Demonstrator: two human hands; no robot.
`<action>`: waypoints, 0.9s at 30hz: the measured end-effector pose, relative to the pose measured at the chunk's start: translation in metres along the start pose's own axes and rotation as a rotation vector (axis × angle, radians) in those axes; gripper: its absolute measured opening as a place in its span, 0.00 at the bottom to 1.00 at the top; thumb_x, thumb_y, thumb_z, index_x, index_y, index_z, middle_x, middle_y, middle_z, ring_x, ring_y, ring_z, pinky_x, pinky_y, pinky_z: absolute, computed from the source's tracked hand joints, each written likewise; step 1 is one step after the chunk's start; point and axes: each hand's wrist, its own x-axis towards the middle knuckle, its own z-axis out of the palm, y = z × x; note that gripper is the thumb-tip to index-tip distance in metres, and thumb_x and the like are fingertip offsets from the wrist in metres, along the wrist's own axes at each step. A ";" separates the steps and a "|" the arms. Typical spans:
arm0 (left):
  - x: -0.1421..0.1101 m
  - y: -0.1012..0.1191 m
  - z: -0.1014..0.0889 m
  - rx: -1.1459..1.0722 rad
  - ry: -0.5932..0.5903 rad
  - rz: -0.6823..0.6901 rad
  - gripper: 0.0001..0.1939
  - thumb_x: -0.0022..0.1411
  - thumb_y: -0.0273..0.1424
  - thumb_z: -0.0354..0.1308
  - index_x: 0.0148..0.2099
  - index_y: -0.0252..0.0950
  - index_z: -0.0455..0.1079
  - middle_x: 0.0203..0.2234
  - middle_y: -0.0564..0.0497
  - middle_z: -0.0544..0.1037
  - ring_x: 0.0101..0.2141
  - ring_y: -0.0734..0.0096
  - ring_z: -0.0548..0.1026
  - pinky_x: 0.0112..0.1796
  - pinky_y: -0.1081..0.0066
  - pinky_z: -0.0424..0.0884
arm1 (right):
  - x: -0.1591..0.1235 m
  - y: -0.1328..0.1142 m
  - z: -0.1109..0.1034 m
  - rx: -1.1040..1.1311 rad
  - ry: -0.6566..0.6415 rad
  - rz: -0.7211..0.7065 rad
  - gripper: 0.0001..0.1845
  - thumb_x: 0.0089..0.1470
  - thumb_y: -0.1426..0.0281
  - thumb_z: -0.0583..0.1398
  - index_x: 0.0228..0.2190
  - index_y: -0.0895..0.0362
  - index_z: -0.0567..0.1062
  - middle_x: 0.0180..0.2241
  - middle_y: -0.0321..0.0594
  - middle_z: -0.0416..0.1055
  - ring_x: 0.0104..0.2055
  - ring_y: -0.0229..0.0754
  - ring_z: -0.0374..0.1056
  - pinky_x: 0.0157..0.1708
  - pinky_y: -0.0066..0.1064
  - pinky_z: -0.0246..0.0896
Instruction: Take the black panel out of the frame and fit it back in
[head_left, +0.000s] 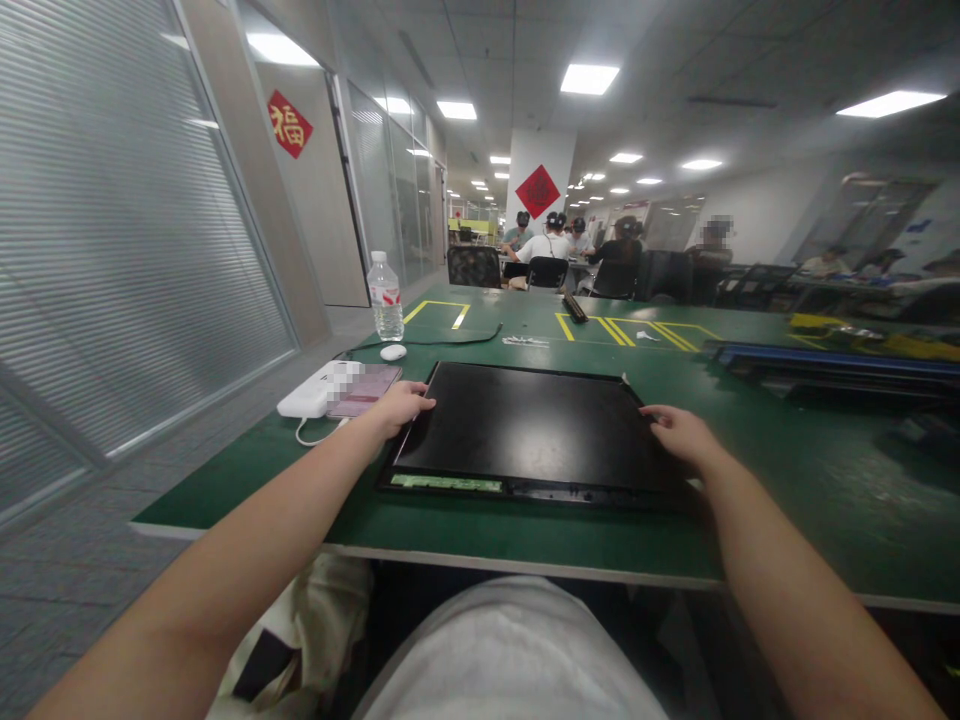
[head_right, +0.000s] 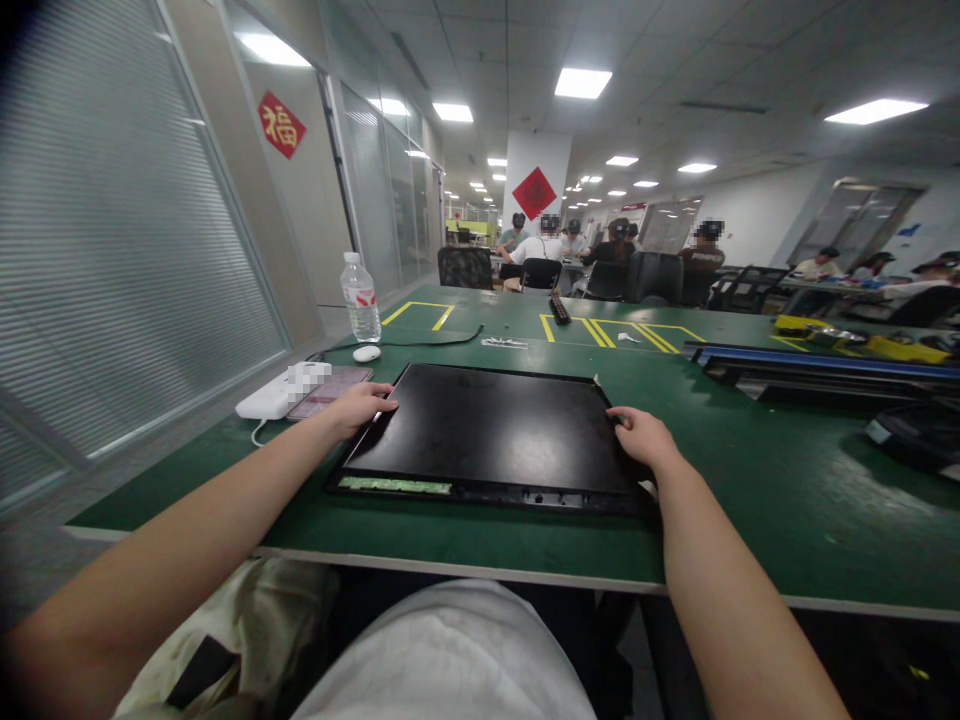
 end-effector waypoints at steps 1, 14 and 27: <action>0.000 0.000 0.000 0.007 0.003 0.009 0.15 0.39 0.26 0.72 0.32 0.34 0.73 0.20 0.52 0.78 0.22 0.65 0.76 0.25 0.68 0.72 | 0.000 0.000 0.000 -0.006 -0.003 0.000 0.22 0.53 0.73 0.58 0.49 0.52 0.80 0.28 0.37 0.74 0.28 0.39 0.66 0.28 0.28 0.56; -0.002 0.000 0.005 0.237 0.087 0.112 0.07 0.45 0.24 0.66 0.31 0.35 0.73 0.21 0.52 0.75 0.26 0.66 0.73 0.29 0.70 0.67 | -0.003 -0.005 -0.002 -0.018 -0.020 0.025 0.24 0.53 0.74 0.57 0.50 0.52 0.79 0.31 0.38 0.75 0.30 0.39 0.67 0.29 0.29 0.56; -0.013 0.012 -0.019 0.912 -0.070 0.788 0.24 0.54 0.41 0.62 0.52 0.36 0.73 0.53 0.40 0.72 0.55 0.49 0.68 0.59 0.52 0.60 | -0.001 -0.001 0.000 0.035 0.009 0.025 0.23 0.51 0.74 0.58 0.49 0.52 0.80 0.29 0.37 0.75 0.29 0.39 0.67 0.28 0.28 0.56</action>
